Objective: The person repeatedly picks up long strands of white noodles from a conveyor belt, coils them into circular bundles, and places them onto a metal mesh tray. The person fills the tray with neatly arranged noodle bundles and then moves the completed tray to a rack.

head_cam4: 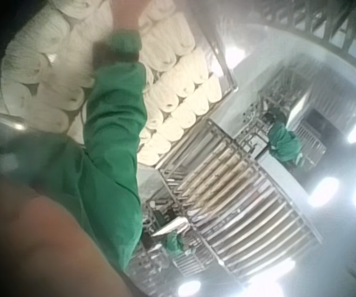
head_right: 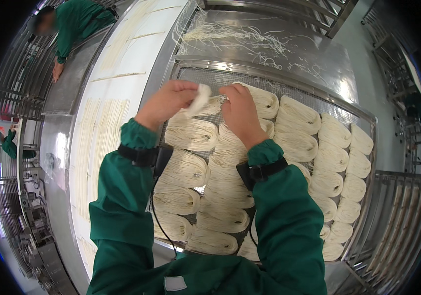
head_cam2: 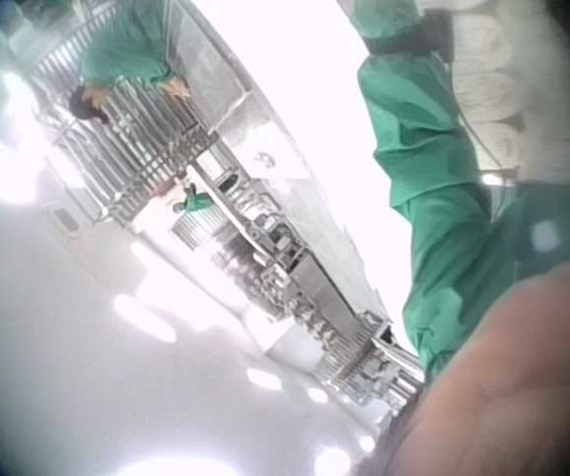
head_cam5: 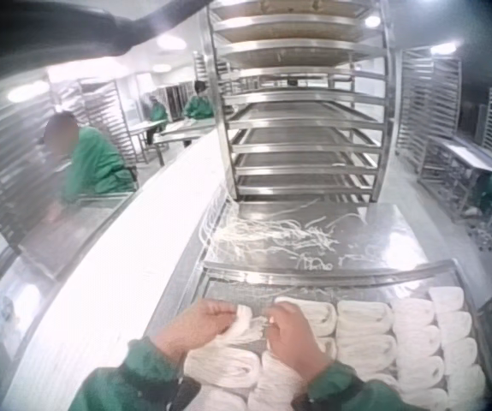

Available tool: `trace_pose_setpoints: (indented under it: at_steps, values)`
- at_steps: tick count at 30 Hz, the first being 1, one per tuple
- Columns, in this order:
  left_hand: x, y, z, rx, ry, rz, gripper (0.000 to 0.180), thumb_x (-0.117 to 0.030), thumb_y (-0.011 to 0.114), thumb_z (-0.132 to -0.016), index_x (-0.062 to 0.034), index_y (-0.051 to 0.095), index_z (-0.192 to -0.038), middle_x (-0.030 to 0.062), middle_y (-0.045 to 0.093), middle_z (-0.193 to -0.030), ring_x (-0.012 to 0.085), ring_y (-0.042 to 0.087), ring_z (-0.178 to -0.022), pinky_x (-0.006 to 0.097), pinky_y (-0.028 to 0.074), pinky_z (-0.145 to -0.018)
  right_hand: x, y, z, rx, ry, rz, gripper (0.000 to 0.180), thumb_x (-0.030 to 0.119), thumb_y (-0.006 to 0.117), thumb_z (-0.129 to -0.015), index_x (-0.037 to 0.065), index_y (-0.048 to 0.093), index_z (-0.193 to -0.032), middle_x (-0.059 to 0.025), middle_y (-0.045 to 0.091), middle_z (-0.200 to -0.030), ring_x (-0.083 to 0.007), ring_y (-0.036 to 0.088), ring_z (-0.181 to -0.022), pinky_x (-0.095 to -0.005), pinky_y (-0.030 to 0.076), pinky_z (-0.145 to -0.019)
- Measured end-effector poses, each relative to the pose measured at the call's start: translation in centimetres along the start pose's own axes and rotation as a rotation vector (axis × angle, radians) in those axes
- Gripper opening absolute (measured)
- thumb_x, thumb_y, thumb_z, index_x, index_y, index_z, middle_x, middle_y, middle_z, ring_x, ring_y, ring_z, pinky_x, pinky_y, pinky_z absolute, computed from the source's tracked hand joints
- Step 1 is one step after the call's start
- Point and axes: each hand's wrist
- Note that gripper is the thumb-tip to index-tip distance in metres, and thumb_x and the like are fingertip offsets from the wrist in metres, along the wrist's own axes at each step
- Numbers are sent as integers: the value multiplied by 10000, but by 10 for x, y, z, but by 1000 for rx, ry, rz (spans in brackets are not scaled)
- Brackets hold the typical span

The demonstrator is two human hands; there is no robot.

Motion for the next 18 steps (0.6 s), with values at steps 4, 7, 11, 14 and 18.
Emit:
trace_pose_setpoints:
  at_steps: [4,7,11,14,18]
  values:
    - [29,7,-23,-162,197,-182,234,-105,610,-955,-23,737,-1134,85,752,-1021,209,705,-896,346,550,-808,4,0,3,-30,-54,-46,197,-35,593,-823,10,671,-998,-131,647,-1048,-349,584,-1045,-433,490,-884]
    - [54,5,-26,-537,496,-734,205,-81,627,-910,-76,765,-1062,91,726,-1046,301,673,-954,430,527,-841,3,10,4,9,-153,72,108,2,623,-833,37,666,-926,-94,649,-1037,-315,582,-1063,-433,459,-919]
    - [78,-1,-20,-566,416,-1034,242,-86,636,-899,-92,748,-1114,81,707,-1132,320,630,-1097,448,479,-946,-3,22,1,49,-176,295,41,49,653,-845,82,663,-866,-52,652,-1040,-269,572,-1104,-439,403,-986]
    - [88,-20,-16,-694,409,-844,317,-114,649,-853,-99,726,-1160,96,693,-1110,322,607,-1123,477,434,-997,-7,19,0,50,-105,273,71,65,682,-830,87,666,-896,-48,639,-1072,-273,565,-1124,-442,393,-1002]
    - [101,-85,14,-1123,114,-889,804,-310,716,-710,-1,513,-1425,234,583,-1345,425,497,-1285,587,362,-1080,-7,-3,8,10,-94,189,148,58,701,-807,78,668,-949,-72,627,-1100,-299,564,-1119,-443,403,-993]
Point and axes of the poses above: each hand's wrist, its own z-axis away from the middle knuckle, its own y-axis out of the palm, x = y × z
